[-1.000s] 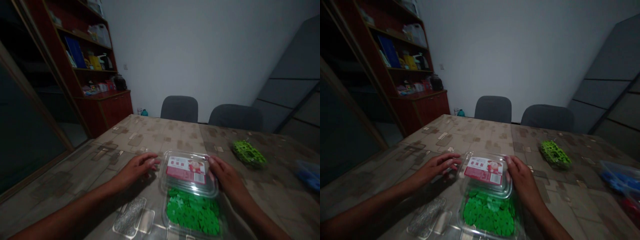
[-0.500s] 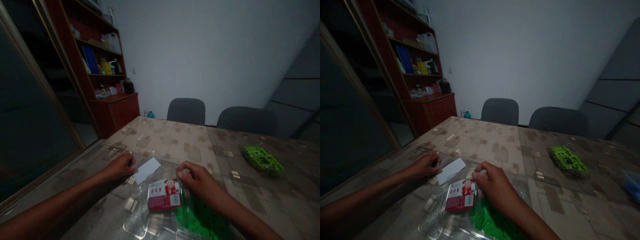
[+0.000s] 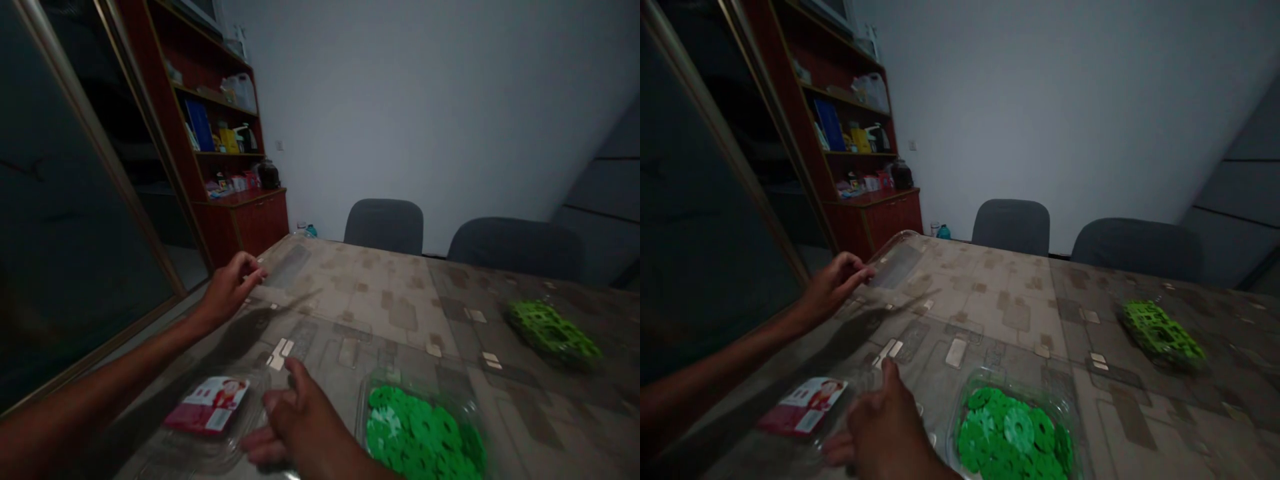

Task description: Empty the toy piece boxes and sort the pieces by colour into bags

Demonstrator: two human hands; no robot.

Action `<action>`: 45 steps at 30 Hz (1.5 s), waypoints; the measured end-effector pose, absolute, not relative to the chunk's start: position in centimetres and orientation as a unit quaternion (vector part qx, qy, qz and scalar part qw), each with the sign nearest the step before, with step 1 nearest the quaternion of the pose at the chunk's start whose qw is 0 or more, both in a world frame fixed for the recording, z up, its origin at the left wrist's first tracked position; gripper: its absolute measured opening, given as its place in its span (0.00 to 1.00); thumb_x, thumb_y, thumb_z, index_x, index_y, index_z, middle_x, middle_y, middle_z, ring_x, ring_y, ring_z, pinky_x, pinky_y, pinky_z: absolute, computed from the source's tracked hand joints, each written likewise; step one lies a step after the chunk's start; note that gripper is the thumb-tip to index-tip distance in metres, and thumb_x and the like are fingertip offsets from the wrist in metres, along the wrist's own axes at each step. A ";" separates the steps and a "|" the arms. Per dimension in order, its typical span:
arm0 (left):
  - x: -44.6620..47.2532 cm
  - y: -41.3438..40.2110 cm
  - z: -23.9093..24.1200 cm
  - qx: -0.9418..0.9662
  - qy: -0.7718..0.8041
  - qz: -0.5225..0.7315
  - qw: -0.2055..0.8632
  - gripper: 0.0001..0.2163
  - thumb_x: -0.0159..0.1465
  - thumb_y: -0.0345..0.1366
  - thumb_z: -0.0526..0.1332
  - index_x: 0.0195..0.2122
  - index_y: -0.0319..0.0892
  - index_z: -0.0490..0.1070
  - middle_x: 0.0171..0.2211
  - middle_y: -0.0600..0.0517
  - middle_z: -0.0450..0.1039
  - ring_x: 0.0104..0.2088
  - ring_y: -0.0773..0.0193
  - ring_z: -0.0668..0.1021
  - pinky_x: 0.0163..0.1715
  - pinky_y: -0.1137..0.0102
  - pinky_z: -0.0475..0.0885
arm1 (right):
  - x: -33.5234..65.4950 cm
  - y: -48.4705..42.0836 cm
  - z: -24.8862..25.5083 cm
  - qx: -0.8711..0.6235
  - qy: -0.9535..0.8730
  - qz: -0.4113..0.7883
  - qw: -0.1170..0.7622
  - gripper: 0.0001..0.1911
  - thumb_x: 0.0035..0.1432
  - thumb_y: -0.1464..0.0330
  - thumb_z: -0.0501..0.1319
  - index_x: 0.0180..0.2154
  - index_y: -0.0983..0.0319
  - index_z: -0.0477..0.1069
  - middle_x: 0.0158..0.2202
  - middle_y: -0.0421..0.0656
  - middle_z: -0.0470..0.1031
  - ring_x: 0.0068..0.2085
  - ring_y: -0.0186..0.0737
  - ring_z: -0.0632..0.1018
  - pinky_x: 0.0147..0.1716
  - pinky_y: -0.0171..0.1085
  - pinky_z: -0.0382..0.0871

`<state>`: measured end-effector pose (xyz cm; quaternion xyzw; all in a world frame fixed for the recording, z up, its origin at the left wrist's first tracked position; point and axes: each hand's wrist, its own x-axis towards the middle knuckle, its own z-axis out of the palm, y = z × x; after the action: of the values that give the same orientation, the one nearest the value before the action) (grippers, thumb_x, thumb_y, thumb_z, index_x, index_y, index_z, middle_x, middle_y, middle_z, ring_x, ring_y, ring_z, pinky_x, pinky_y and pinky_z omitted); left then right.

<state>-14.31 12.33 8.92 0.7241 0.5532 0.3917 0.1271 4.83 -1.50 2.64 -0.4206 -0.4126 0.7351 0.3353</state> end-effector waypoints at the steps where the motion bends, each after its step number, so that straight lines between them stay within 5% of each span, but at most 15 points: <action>1: -13.9 11.4 9.2 0.730 0.548 0.401 0.082 0.13 0.63 0.49 0.57 0.37 0.44 0.64 0.34 0.50 0.76 0.30 0.61 0.76 0.31 0.70 0.68 | 4.6 -1.6 2.3 -0.436 -0.435 0.703 0.356 0.47 0.53 0.54 0.67 0.66 0.62 0.50 0.56 0.58 0.70 0.44 0.48 0.81 0.42 0.44 0.73; 4: -12.7 7.9 8.6 0.772 0.489 0.406 0.007 0.08 0.63 0.44 0.58 0.36 0.45 0.69 0.38 0.47 0.79 0.27 0.60 0.76 0.31 0.66 0.70 | 6.7 -2.3 1.8 -0.444 -0.447 0.642 0.436 0.37 0.52 0.49 0.66 0.58 0.59 0.64 0.58 0.56 0.71 0.51 0.52 0.78 0.50 0.49 0.69; 9: -10.7 2.2 4.4 0.843 0.381 0.377 0.056 0.07 0.66 0.35 0.58 0.35 0.50 0.75 0.44 0.49 0.82 0.45 0.51 0.80 0.49 0.56 0.71 | 16.1 -4.3 4.3 -0.409 -0.276 0.696 0.522 0.29 0.56 0.49 0.64 0.50 0.63 0.68 0.40 0.50 0.79 0.33 0.42 0.81 0.34 0.41 0.75; 13: -7.0 0.9 2.6 0.902 0.215 0.370 -0.052 0.10 0.68 0.31 0.55 0.37 0.49 0.76 0.43 0.48 0.82 0.41 0.54 0.81 0.38 0.60 0.75 | 21.8 -5.9 6.2 -0.516 -0.284 0.602 0.539 0.33 0.55 0.45 0.63 0.53 0.61 0.67 0.31 0.44 0.77 0.23 0.38 0.76 0.20 0.35 0.69; 16: -3.4 0.9 2.9 0.907 0.036 0.399 -0.129 0.13 0.69 0.28 0.51 0.35 0.39 0.75 0.39 0.45 0.83 0.37 0.58 0.81 0.25 0.67 0.71 | 24.1 -6.4 5.2 -0.623 -0.377 0.457 0.510 0.34 0.52 0.48 0.66 0.55 0.60 0.68 0.24 0.36 0.72 0.19 0.35 0.70 0.17 0.33 0.63; 23: -0.1 -0.3 3.6 0.945 0.046 0.321 -0.036 0.09 0.71 0.27 0.53 0.39 0.38 0.73 0.41 0.47 0.82 0.33 0.61 0.79 0.26 0.67 0.69 | 27.3 -7.1 2.3 -0.704 -0.483 0.308 0.419 0.28 0.50 0.56 0.62 0.49 0.65 0.76 0.21 0.35 0.65 0.24 0.38 0.71 0.25 0.35 0.63; 31: -0.4 -0.6 1.8 0.972 0.075 0.221 0.021 0.08 0.71 0.30 0.54 0.43 0.42 0.73 0.47 0.48 0.81 0.36 0.58 0.80 0.28 0.65 0.69 | 28.5 -6.9 2.1 -0.728 -0.571 0.223 0.307 0.30 0.53 0.54 0.56 0.52 0.63 0.76 0.21 0.39 0.73 0.24 0.43 0.74 0.25 0.38 0.67; 34: -0.4 -0.6 1.6 0.962 0.082 0.250 0.076 0.08 0.69 0.30 0.58 0.46 0.46 0.74 0.47 0.49 0.81 0.37 0.57 0.80 0.32 0.65 0.71 | 29.5 -7.1 1.3 -0.727 -0.576 0.239 0.285 0.31 0.57 0.50 0.55 0.54 0.62 0.75 0.28 0.44 0.80 0.29 0.48 0.79 0.29 0.40 0.72; 36: -0.4 -0.5 1.7 0.935 0.113 0.307 0.138 0.09 0.69 0.30 0.59 0.46 0.48 0.74 0.46 0.48 0.80 0.39 0.55 0.80 0.37 0.63 0.72 | 29.9 -7.3 0.9 -0.718 -0.565 0.267 0.307 0.33 0.59 0.47 0.53 0.55 0.61 0.75 0.40 0.48 0.83 0.41 0.53 0.81 0.38 0.42 0.75; 39: -0.4 0.4 2.0 0.848 0.243 0.401 0.247 0.10 0.68 0.31 0.58 0.48 0.47 0.73 0.46 0.45 0.77 0.44 0.53 0.78 0.44 0.59 0.72 | 29.6 -7.2 0.7 -0.712 -0.537 0.292 0.346 0.34 0.61 0.45 0.52 0.56 0.61 0.74 0.56 0.50 0.76 0.57 0.55 0.74 0.51 0.43 0.71; 42: 0.1 1.9 1.6 0.720 0.401 0.396 0.404 0.11 0.66 0.36 0.61 0.50 0.45 0.71 0.43 0.46 0.74 0.39 0.58 0.76 0.34 0.67 0.73 | 28.7 -6.7 0.7 -0.705 -0.514 0.309 0.379 0.32 0.62 0.45 0.53 0.54 0.61 0.75 0.57 0.50 0.75 0.58 0.55 0.73 0.54 0.44 0.70; 45: 1.0 3.1 0.3 0.586 0.423 0.338 0.603 0.16 0.63 0.46 0.64 0.47 0.42 0.70 0.32 0.52 0.69 0.24 0.68 0.71 0.17 0.77 0.62 | 28.1 -5.8 0.4 -0.674 -0.501 0.363 0.404 0.32 0.61 0.45 0.54 0.52 0.62 0.76 0.53 0.51 0.78 0.53 0.55 0.78 0.48 0.43 0.74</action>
<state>1.04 3.06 0.30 0.5860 0.4226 0.3375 0.6034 28.15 -5.85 0.39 -0.6741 -0.5005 0.3628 0.4043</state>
